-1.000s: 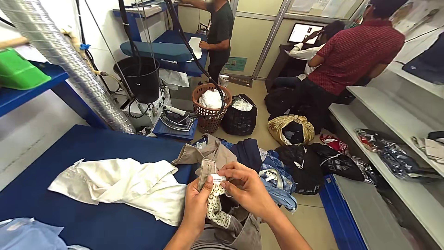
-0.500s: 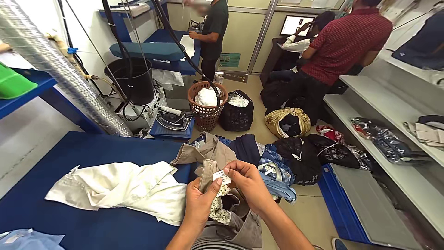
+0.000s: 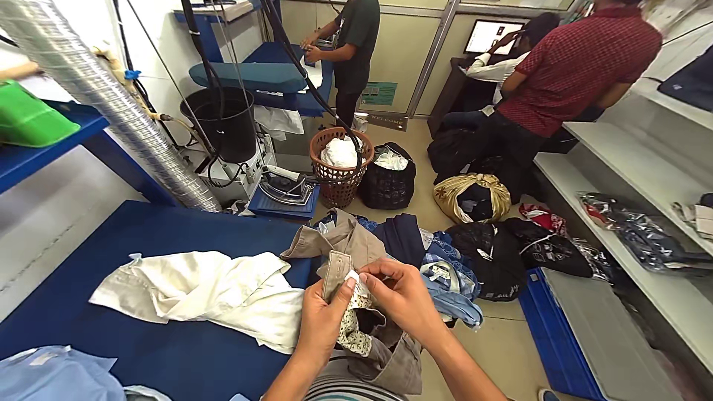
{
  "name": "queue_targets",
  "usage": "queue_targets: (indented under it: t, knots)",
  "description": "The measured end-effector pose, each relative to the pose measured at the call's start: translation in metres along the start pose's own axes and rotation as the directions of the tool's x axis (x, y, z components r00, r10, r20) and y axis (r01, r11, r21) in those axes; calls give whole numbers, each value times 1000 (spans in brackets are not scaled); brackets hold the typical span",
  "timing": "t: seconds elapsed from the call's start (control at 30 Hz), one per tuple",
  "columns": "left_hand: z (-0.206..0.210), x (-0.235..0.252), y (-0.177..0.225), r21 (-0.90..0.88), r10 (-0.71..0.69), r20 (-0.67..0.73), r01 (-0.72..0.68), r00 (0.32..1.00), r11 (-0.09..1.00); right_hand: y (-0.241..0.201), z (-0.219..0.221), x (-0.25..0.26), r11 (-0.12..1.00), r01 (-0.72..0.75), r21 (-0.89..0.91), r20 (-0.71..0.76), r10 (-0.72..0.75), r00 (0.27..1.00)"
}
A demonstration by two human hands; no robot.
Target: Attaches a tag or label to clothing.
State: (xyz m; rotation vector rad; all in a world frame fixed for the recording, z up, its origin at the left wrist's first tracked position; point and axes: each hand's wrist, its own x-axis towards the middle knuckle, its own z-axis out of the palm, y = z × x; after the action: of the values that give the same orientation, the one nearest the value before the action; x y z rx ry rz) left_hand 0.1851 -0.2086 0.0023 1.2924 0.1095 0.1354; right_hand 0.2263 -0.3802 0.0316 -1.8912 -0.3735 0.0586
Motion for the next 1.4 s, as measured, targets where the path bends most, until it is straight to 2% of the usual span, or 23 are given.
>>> queue_targets:
  t: [0.1, 0.2, 0.27, 0.4, 0.5, 0.63, 0.77, 0.87, 0.93, 1.0, 1.07, 1.2, 1.4]
  knots:
    - [0, 1, 0, -3, 0, 3, 0, 1000, 1000, 1, 2, 1, 995, 76, -64, -41, -78, 996]
    - [-2, 1, 0, -36, -4, 31, 5, 1000, 999, -2, -1, -1, 988, 150, -22, 105, -147, 984]
    - [-3, 0, -1, -67, -14, 58, 18, 998, 998, -2, 1, -1, 983, 177, -54, 144, -168, 975]
    - [-5, 1, -2, -80, -5, 80, 12, 997, 997, -7, 2, -1, 995, 101, -5, 103, -100, 990]
    - [-5, 1, -3, -58, 25, 87, -20, 996, 998, -9, -1, -2, 987, 121, -106, 109, -109, 988]
    - [-5, 1, -4, -55, -23, 83, 28, 996, 998, -9, -5, -2, 954, 132, -268, 171, -88, 981]
    - [-4, 2, -3, -37, -46, 75, 49, 996, 998, -10, -7, -1, 965, 75, -252, 157, -35, 987]
    - [-3, 1, -2, -36, -24, 94, 28, 995, 999, -7, -8, 2, 987, -52, -152, 133, 73, 988]
    - [-1, 0, -1, -26, -15, 88, 17, 996, 1000, -6, -10, 5, 979, -199, 43, 129, 192, 973]
    - [-1, 1, -1, -8, -6, 57, 6, 998, 1000, -9, -13, 7, 894, -348, 283, 173, 309, 935]
    - [0, 1, -2, -2, 2, 24, -2, 1000, 1000, -10, -15, 7, 788, -430, 440, 214, 373, 903]
    - [1, 0, 0, -37, -3, 32, 4, 999, 999, -12, -12, 5, 654, -467, 595, 201, 442, 874]
    - [2, 1, -2, 68, -37, 12, 36, 999, 997, -12, -1, 0, 658, -422, 623, 108, 462, 880]
